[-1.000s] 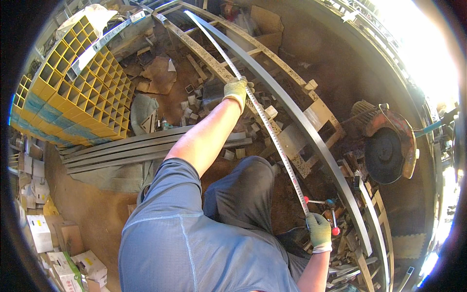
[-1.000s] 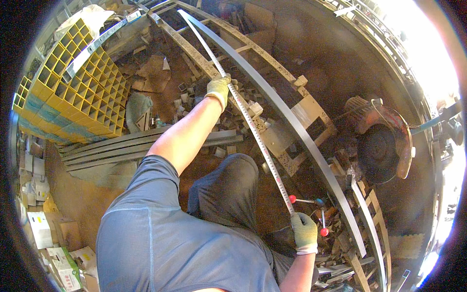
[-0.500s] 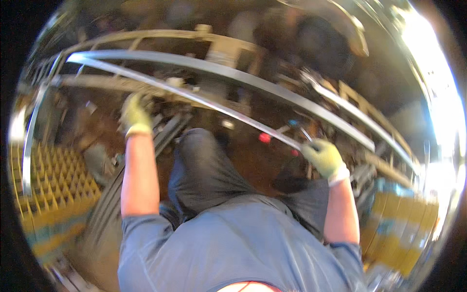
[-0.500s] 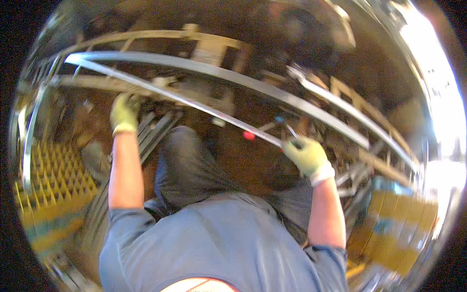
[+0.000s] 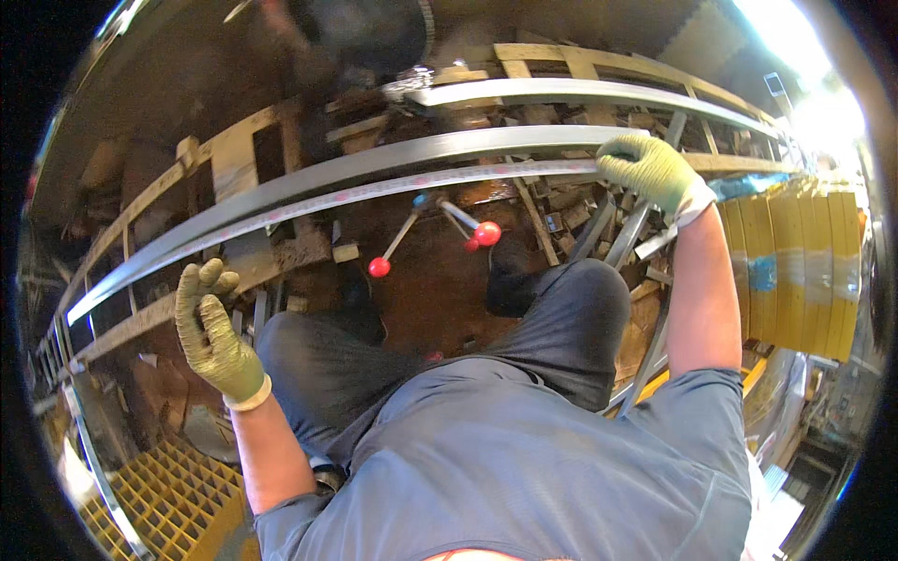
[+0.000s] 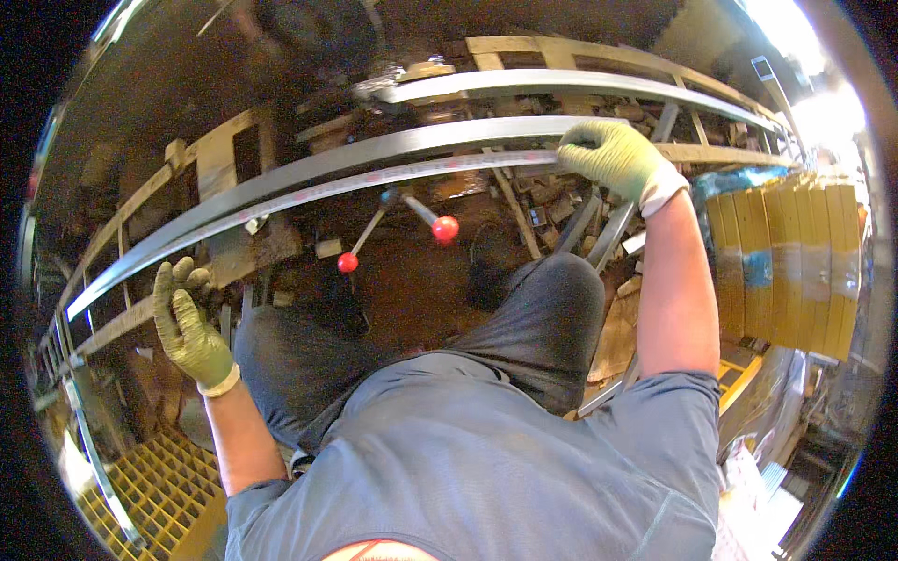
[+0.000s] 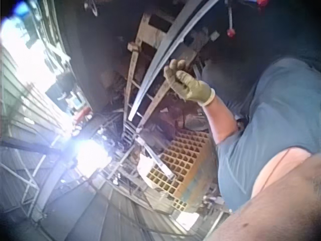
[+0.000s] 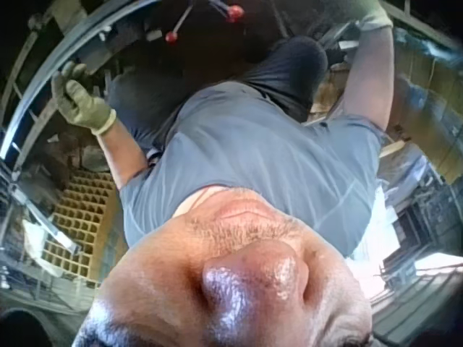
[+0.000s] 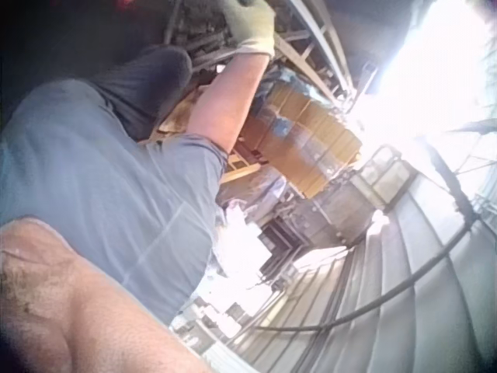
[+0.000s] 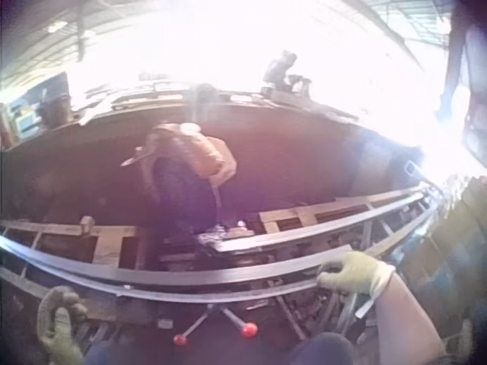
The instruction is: The person uses a chop saw to cut metal bars into smaller pieces. They measure the bars with a tape measure, position them under the saw, and cut them repeatedly. The cut pieces are placed on the floor.
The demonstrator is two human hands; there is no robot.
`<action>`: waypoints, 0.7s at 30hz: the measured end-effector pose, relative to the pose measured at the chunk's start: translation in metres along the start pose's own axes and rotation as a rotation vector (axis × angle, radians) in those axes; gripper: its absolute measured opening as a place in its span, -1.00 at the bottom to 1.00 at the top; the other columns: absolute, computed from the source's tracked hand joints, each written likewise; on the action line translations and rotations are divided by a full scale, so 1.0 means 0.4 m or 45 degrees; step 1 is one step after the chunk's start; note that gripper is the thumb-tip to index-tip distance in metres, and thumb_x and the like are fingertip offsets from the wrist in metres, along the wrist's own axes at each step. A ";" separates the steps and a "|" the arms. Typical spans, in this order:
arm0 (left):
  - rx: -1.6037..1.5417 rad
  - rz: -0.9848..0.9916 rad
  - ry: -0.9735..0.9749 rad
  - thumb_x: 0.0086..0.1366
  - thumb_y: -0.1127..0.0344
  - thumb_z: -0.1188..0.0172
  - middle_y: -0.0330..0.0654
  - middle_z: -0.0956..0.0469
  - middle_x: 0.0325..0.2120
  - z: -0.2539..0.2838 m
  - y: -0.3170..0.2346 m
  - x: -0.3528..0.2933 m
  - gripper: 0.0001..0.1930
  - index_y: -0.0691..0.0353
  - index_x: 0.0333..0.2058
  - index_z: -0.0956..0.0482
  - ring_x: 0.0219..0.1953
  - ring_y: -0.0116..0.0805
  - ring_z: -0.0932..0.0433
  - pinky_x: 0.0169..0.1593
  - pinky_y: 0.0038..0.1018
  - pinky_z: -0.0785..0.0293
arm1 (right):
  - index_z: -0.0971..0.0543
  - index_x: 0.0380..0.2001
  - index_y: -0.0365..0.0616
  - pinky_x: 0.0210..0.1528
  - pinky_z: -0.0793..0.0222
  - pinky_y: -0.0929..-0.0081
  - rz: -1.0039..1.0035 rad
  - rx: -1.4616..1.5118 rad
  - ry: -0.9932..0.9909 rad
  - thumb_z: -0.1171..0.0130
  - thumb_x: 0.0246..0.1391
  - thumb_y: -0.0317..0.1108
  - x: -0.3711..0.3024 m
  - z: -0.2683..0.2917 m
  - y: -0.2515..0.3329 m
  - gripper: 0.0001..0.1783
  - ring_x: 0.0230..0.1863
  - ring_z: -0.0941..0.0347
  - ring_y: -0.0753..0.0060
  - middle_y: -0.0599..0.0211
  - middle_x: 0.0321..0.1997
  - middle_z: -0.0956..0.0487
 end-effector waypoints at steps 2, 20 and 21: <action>0.024 -0.028 0.120 0.75 0.48 -0.08 0.06 -0.74 0.24 -0.080 0.006 0.030 -0.58 0.36 0.47 -0.54 0.14 -0.25 -0.77 0.30 -0.25 -0.71 | -0.81 0.07 -0.19 0.09 -0.62 0.39 -0.079 0.085 -0.020 -0.45 0.41 -0.15 0.027 0.053 -0.075 -0.64 -0.06 -0.66 0.50 0.37 -0.13 -0.80; 0.609 -0.563 1.436 0.32 0.44 -0.52 0.10 -0.76 0.15 -0.999 -0.070 0.141 -0.52 0.29 0.21 -0.73 0.22 0.21 -0.72 0.33 -0.03 -0.61 | -0.83 0.08 -0.17 0.20 -0.64 0.29 -0.124 -0.060 -0.108 -0.43 0.32 -0.03 0.208 0.237 -0.625 -0.53 0.01 -0.79 0.25 0.13 -0.01 -0.86; 0.603 -0.639 1.476 0.30 0.44 -0.52 0.11 -0.76 0.15 -1.048 -0.071 0.137 -0.52 0.29 0.21 -0.73 0.23 0.23 -0.71 0.34 -0.01 -0.61 | -0.84 0.07 -0.17 0.19 -0.65 0.30 -0.116 -0.037 -0.101 -0.43 0.32 -0.04 0.220 0.232 -0.637 -0.54 -0.01 -0.78 0.27 0.15 -0.03 -0.86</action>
Point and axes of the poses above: each hand's wrist, its own x-axis towards the middle knuckle, its own z-axis out of the back of the hand, y = z × x, the point moved 3 cm from there along x, towards the middle knuckle
